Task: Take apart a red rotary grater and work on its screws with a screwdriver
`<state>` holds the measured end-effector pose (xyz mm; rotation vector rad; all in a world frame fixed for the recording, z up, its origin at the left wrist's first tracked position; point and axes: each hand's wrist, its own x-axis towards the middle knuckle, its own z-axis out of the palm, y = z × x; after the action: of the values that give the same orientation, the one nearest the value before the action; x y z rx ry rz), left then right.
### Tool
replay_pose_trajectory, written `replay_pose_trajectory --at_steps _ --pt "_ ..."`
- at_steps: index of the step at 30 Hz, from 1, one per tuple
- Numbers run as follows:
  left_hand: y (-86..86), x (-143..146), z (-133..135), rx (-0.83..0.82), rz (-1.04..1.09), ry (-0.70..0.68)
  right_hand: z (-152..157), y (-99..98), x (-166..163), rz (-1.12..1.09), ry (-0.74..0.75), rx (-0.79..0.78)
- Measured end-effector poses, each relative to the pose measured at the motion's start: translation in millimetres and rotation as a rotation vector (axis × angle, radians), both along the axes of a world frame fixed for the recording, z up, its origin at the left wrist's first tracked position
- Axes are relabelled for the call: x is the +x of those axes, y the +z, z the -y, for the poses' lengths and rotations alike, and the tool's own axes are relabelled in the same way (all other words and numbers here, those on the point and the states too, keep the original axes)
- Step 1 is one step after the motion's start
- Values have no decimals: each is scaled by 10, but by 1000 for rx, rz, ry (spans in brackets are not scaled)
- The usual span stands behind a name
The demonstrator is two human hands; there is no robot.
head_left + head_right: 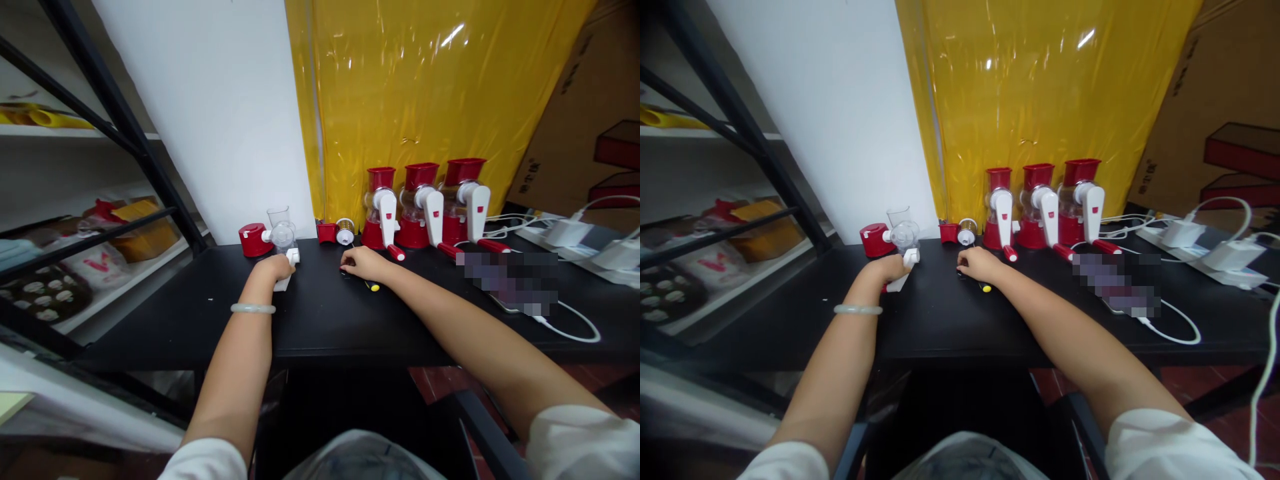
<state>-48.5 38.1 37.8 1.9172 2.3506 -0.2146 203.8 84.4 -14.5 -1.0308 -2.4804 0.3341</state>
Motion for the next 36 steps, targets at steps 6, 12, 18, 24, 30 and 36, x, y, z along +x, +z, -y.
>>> replay_pose_trajectory --at_steps 6,12,18,24,30,36 --pt "64 -19 58 -96 30 5 -7 40 36 -3 40 -41" --pt "59 -61 23 -102 17 2 21 119 95 81 182 -147" --pt "6 -115 -17 -61 32 42 45 95 48 82 163 -130" --pt "146 31 53 611 57 163 48 60 19 35 164 -126" --pt "552 -62 -430 728 42 95 64 47 13 29 165 -89" --pt "580 -294 -875 498 64 61 83 78 25 60 158 -58"
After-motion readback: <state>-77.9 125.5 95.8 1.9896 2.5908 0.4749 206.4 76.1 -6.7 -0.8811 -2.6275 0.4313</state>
